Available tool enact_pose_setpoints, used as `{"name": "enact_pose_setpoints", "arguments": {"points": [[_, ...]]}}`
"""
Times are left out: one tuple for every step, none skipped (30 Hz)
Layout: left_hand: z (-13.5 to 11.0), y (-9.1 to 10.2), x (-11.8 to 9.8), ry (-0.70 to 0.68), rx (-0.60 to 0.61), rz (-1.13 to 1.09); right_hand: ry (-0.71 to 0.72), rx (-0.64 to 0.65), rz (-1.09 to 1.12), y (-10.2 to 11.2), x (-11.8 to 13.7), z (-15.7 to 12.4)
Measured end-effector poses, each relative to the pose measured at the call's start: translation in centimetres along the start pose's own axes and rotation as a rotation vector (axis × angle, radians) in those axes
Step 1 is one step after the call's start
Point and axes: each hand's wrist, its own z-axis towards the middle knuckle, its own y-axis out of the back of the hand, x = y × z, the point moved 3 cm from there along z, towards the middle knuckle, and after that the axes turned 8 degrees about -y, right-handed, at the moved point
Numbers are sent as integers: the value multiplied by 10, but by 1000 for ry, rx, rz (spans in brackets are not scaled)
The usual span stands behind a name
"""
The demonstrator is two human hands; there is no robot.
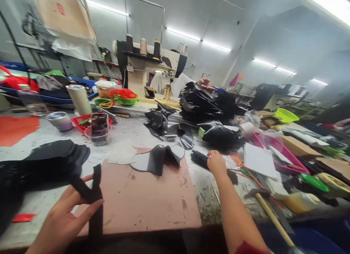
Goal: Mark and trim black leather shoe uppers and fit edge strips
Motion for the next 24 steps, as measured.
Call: {"name": "enact_pose_setpoints", "arguments": {"points": [[2,-4,-10,-12,36,-38,63,23,33,-8,15,-17],[4,-7,-21,-26,49,-79,134,63,69,-17,33,-38],[5,-11,-32,-58,73,-117,240,135,128,-27,52,-61],[6,-15,-43,-112,107,-150,436,279,269,-37,74,-88],[6,-18,-54,-175,147,-175,596,415,385,-45,94,-115],[6,-21,-63,-227,185,-195,695,542,445,-53,110,-141],[5,-23,-71,-272,215,-212,742,604,501,-59,123,-161],[4,-24,-76,-300,233,-222,720,607,547,-64,131,-175],[3,-25,-78,-316,243,-223,692,590,566,-67,135,-185],[2,-25,-78,-327,250,-208,679,550,565,-68,138,-191],[1,-24,-76,-330,256,-175,693,492,537,-68,138,-193],[1,-24,-71,-324,260,-128,737,418,483,-66,137,-193],[0,-24,-65,-305,264,-74,800,330,409,-63,136,-192],[0,-23,-58,-277,262,-26,860,229,326,-60,134,-190],[1,-23,-50,-240,257,9,902,120,247,-57,133,-187],[2,-23,-42,-200,246,27,926,21,174,-55,131,-185],[3,-23,-36,-165,231,30,935,-57,113,-55,130,-184],[3,-23,-31,-142,209,25,939,-111,64,-57,128,-183],[4,-22,-28,-133,181,17,941,-146,24,-62,127,-184],[4,-22,-27,-137,145,13,943,-162,-11,-69,125,-187],[3,-22,-28,-154,113,15,945,-160,-40,-78,123,-191],[2,-23,-30,-182,90,22,946,-143,-63,-87,120,-195],[-1,-24,-34,-221,86,32,943,-121,-75,-96,116,-200],[-4,-27,-38,-269,99,41,936,-93,-81,-105,112,-206]]}}
